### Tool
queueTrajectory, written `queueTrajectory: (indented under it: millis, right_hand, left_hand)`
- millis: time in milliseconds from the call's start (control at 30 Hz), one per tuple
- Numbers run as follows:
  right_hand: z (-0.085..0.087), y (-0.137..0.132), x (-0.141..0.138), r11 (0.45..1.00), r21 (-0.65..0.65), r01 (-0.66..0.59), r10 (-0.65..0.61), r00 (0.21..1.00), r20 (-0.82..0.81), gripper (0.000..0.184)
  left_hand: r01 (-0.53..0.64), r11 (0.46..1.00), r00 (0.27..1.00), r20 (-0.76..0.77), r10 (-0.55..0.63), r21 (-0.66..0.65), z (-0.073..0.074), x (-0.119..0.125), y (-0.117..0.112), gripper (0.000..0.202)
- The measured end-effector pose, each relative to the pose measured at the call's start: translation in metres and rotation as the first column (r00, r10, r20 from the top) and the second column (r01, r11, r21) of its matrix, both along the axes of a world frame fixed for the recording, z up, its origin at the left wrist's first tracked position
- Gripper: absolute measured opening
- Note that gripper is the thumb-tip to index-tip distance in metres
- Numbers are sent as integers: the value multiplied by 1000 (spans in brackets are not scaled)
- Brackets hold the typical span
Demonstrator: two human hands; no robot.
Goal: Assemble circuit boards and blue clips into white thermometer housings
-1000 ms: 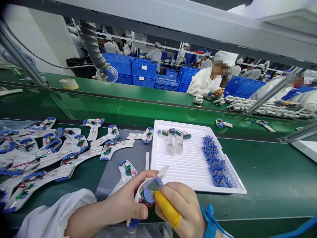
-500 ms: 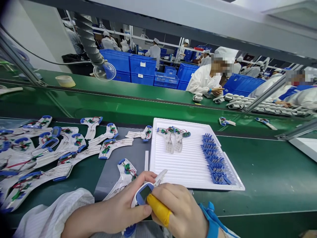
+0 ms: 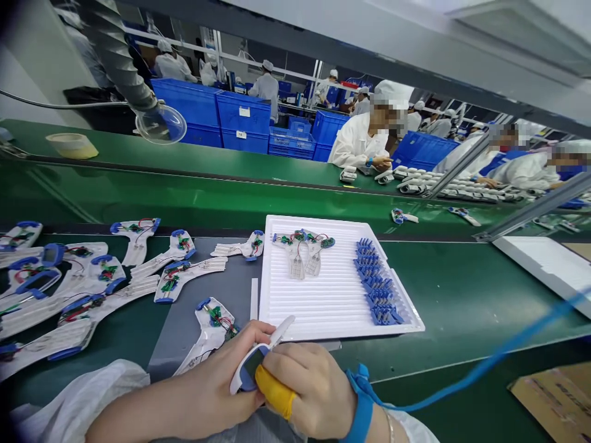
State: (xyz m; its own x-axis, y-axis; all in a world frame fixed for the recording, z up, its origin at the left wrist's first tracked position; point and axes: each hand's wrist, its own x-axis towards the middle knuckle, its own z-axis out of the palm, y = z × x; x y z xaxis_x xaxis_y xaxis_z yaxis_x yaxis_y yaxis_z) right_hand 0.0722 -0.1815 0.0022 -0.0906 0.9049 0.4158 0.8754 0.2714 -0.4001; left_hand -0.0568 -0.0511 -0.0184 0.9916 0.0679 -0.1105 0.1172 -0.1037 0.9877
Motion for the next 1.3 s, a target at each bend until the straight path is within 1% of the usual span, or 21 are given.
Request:
queueTrajectory:
  millis: [67,100,133,167,200,233,267,300,333,367,467,600,733,833,933,1000,1067,1100,1167,1233,1300]
  right_hand:
    - [-4,-5,4,1000,20,22,-21,999,-37,25]
    - [-6,-10,10,998,47,48,-46,998,-46,23]
    - [-8,-18,19,991,83,104,-102,994,-29,21]
    - [-10,-27,31,974,106,199,-203,979,25,19]
    - [-11,-39,45,938,119,324,-337,936,104,18]
    - [-12,-51,62,873,139,467,-487,850,201,17]
    - [-14,-63,79,783,106,613,-613,730,302,20]
    - [-15,-74,97,712,78,698,-675,650,348,24]
    - [-18,-83,113,666,51,744,-702,602,380,27]
    - [-22,-90,128,633,18,774,-712,572,407,29]
    - [-36,-98,156,589,-59,806,-701,545,460,31]
    - [-51,-94,163,561,-130,818,-680,545,491,28]
    - [-53,-92,164,552,-193,812,-675,570,469,24]
    - [-47,-91,165,546,-244,801,-672,593,443,21]
    - [-30,-83,154,549,-266,793,-690,609,392,22]
    - [-14,-70,134,591,-282,756,-681,655,328,23]
    - [2,-49,104,694,-345,633,-619,768,164,22]
    - [9,-38,88,767,-393,507,-551,834,-1,18]
    - [18,-15,57,862,-433,263,-398,881,-257,12]
    - [20,5,34,899,-424,111,-281,888,-363,9]
    - [17,21,21,902,-428,53,-223,906,-359,8]
  left_hand:
    - [-41,997,999,-27,39,-58,-1,1,-2,35]
    - [-87,987,994,-74,77,-136,-2,2,-1,37]
    - [-161,956,981,-148,127,-245,-2,2,1,42]
    - [-259,893,954,-240,178,-367,-3,2,5,48]
    - [-369,798,914,-340,220,-476,-3,2,10,55]
    - [-475,684,865,-437,246,-554,-4,1,15,61]
    - [-564,575,813,-520,262,-593,-6,1,20,66]
    - [-630,488,767,-583,268,-604,-7,1,25,69]
    - [-676,431,728,-631,268,-597,-9,1,29,70]
    - [-710,395,696,-667,265,-584,-11,0,31,70]
    - [-766,331,636,-724,267,-551,-13,1,32,66]
    - [-804,282,592,-747,303,-524,-5,3,31,55]
    - [-816,252,577,-746,331,-520,-4,2,34,53]
    - [-799,247,601,-718,351,-548,-8,0,34,55]
    - [-751,275,660,-669,342,-601,-8,-2,30,59]
    - [-681,312,731,-599,325,-662,-6,-2,27,64]
    - [-592,343,806,-517,289,-730,-5,0,23,72]
    - [-547,358,837,-478,268,-757,-5,0,21,75]
    - [-486,393,873,-415,255,-781,-6,2,17,80]
    - [-457,433,888,-370,273,-777,-8,3,15,83]
    - [-435,475,899,-337,279,-765,-10,1,13,86]
